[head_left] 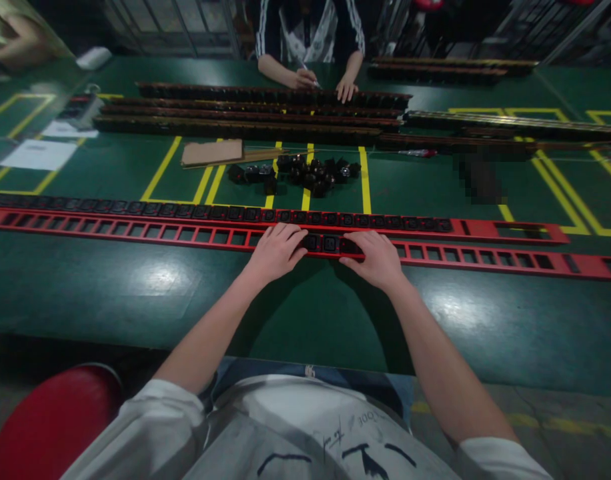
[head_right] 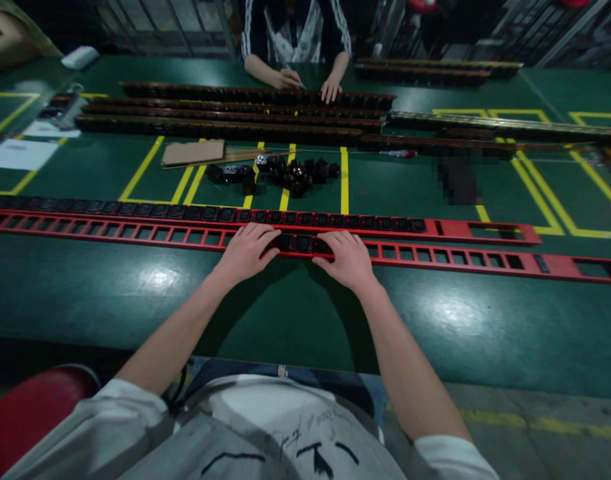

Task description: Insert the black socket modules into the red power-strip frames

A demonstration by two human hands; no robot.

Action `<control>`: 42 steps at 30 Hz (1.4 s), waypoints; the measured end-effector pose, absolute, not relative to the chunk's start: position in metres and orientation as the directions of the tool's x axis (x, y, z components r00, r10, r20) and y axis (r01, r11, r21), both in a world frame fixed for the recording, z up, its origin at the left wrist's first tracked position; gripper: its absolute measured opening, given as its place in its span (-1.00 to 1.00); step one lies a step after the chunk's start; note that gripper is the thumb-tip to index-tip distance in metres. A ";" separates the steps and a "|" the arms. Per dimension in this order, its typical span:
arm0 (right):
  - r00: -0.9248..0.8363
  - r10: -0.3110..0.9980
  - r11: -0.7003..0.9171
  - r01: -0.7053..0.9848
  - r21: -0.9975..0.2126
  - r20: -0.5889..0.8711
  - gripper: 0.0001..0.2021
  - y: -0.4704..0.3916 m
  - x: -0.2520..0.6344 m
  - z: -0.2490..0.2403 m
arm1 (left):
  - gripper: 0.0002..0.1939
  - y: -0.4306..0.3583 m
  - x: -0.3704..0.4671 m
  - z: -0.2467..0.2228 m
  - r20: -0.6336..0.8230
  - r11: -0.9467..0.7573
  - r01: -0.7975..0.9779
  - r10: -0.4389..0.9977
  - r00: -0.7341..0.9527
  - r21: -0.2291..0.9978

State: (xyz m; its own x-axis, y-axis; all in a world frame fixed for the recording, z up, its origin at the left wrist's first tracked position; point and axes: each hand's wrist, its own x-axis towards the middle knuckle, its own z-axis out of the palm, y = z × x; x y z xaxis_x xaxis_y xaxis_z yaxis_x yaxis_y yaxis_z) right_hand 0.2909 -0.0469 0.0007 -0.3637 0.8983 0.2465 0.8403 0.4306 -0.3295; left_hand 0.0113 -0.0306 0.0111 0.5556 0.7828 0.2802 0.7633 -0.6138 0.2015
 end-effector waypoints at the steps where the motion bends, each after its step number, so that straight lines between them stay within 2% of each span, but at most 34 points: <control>1: -0.364 0.898 0.431 0.840 -0.329 0.245 -0.57 -0.047 0.291 0.001 | -0.62 -0.028 0.007 0.011 0.262 -0.615 0.758 0.784 0.562 0.216; 8: -0.359 0.899 0.428 0.844 -0.325 0.252 -0.57 -0.048 0.291 0.001 | -0.64 -0.009 -0.011 0.009 0.223 -0.659 0.666 0.749 0.624 0.349; 15: -0.359 0.899 0.427 0.847 -0.317 0.252 -0.56 -0.046 0.291 -0.002 | -0.68 0.005 -0.009 0.026 0.159 -0.668 0.648 0.731 0.664 0.367; 17: -0.360 0.896 0.431 0.846 -0.315 0.258 -0.56 -0.046 0.291 -0.003 | -0.71 0.016 -0.006 0.035 0.198 -0.674 0.645 0.731 0.653 0.361; 20: -0.360 0.893 0.435 0.844 -0.314 0.270 -0.56 -0.046 0.291 -0.004 | -0.74 0.048 -0.001 0.044 0.333 -0.654 0.683 0.755 0.565 0.326; 23: -0.362 0.891 0.439 0.840 -0.318 0.275 -0.57 -0.046 0.291 -0.004 | -0.64 0.096 0.002 0.042 0.380 -0.557 0.782 0.812 0.443 0.280; 25: -0.363 0.890 0.441 0.840 -0.316 0.277 -0.58 -0.046 0.291 -0.003 | -0.56 0.128 0.003 0.035 0.306 -0.508 0.821 0.850 0.429 0.259; 29: -0.357 0.889 0.439 0.844 -0.309 0.287 -0.57 -0.047 0.291 -0.002 | -0.43 0.168 0.006 0.018 0.044 -0.481 0.853 0.875 0.483 0.200; 32: -0.356 0.889 0.438 0.844 -0.310 0.288 -0.57 -0.048 0.290 -0.002 | -0.34 0.172 0.010 0.011 0.029 -0.489 0.858 0.870 0.491 0.157; 39: -0.356 0.886 0.444 0.836 -0.323 0.297 -0.57 -0.047 0.291 -0.003 | -0.68 0.156 0.016 0.010 0.086 -0.498 0.844 0.867 0.491 0.199; 42: -0.354 0.888 0.442 0.835 -0.328 0.294 -0.56 -0.047 0.291 -0.002 | -0.75 0.150 0.016 0.011 0.140 -0.502 0.832 0.865 0.483 0.236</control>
State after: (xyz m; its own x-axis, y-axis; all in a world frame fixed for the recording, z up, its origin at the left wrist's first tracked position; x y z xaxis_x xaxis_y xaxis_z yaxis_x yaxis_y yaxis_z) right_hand 0.2906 -0.0471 -0.0023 -0.3542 0.8877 0.2942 0.8351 0.4418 -0.3277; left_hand 0.0163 0.1499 0.0111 0.4825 0.8647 0.1397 0.8319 -0.5023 0.2359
